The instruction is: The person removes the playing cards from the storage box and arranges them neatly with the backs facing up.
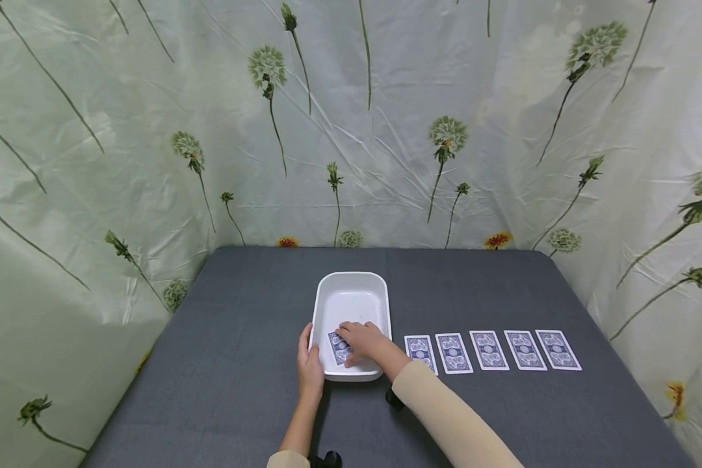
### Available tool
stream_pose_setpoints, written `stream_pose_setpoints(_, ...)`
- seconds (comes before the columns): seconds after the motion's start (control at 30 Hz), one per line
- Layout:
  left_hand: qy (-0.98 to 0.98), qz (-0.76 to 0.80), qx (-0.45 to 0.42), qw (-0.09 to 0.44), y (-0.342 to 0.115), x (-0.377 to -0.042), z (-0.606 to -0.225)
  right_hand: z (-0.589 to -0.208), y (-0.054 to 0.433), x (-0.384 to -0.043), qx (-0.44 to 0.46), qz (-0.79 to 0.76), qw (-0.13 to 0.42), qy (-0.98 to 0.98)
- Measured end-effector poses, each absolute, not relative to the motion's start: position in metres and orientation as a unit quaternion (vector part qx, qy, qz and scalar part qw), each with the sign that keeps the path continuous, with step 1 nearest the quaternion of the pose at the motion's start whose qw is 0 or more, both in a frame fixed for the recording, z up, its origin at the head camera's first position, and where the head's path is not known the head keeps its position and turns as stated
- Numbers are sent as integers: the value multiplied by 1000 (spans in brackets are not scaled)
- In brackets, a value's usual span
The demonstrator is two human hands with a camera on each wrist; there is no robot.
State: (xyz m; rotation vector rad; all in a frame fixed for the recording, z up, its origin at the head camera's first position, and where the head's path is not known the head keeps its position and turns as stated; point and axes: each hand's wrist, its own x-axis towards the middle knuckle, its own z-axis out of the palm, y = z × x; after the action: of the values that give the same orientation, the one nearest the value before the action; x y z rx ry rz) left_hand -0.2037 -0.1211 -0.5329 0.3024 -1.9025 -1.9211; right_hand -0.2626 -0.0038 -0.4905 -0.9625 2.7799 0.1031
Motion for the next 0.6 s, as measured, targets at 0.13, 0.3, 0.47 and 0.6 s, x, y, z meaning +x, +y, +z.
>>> stream_pose_setpoints(0.13,-688,-686,114,205,-121,-205,-534,-490,-6,-265,-323,30,98,941)
stream_pose_setpoints(0.3,-694,-680,118,205,-121,-205,-534,-490,-11,-269,-305,18,118,945)
stream_pose_setpoints(0.47,-691,-684,115,204,-121,-204,-534,-491,-14,-273,-295,16,132,946)
stream_pose_setpoints(0.6,-694,-681,118,204,-121,-205,-535,-493,-14,-275,-294,6,139,946)
